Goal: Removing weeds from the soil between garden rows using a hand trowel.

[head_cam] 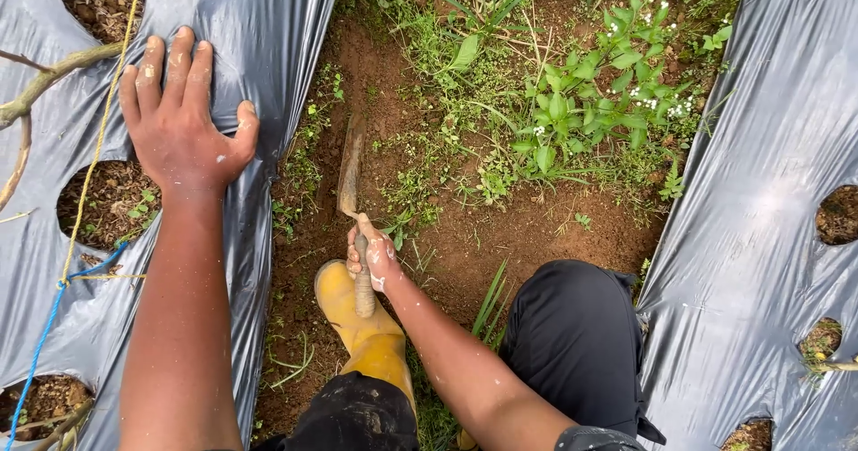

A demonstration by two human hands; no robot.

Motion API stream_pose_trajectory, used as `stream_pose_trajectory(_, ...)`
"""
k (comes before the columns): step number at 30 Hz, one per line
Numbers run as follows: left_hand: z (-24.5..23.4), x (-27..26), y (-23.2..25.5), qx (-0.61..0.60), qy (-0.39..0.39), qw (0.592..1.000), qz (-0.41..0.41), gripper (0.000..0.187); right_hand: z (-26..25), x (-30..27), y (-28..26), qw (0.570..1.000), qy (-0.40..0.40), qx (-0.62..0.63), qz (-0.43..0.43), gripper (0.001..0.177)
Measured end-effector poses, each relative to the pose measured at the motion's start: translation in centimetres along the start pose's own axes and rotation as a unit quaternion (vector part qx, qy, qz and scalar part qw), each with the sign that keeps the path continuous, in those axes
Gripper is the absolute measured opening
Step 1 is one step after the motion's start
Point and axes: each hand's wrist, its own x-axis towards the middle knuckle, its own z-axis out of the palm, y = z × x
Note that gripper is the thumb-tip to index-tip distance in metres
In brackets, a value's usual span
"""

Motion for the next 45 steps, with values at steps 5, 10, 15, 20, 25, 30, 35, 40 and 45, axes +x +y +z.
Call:
stream_pose_trajectory(5,0.0,-0.2,-0.1,0.011,-0.001,1.000,-0.004,0.060,-0.4,0.0,1.5,0.998,0.005,-0.013,-0.053,0.053)
stream_pose_trajectory(10,0.0,0.0,0.0,0.010,0.012,1.000,0.003,0.059,-1.6,2.5,-0.6,0.991,0.083,-0.079,-0.069,0.041)
stream_pose_trajectory(15,-0.1,0.1,-0.1,0.013,0.015,1.000,0.001,0.058,-3.1,3.4,-2.0,0.964,0.227,-0.089,-0.101,0.038)
stream_pose_trajectory(20,0.0,0.0,0.0,0.050,0.025,0.998,0.001,0.057,-1.3,5.2,-4.4,0.959,0.217,-0.146,-0.113,0.032)
stream_pose_trajectory(25,0.0,-0.1,0.1,0.041,0.021,0.999,0.001,0.058,-1.4,8.9,-10.2,0.931,0.267,-0.237,-0.079,0.027)
stream_pose_trajectory(30,-0.2,0.1,0.2,0.039,0.026,0.999,0.002,0.057,-2.8,6.4,-9.0,0.934,0.300,-0.160,-0.110,0.032)
stream_pose_trajectory(35,-0.3,0.1,0.2,0.041,0.021,0.999,-0.007,0.057,-2.8,4.4,-5.3,0.915,0.380,0.056,-0.120,0.030)
stream_pose_trajectory(40,-0.1,0.2,0.0,0.045,0.024,0.999,0.000,0.057,-3.3,8.5,-6.2,0.918,0.382,-0.090,-0.061,0.027)
stream_pose_trajectory(45,0.0,-0.1,0.0,0.045,0.027,0.999,0.001,0.057,-3.0,8.9,-10.9,0.933,0.287,-0.199,-0.086,0.029)
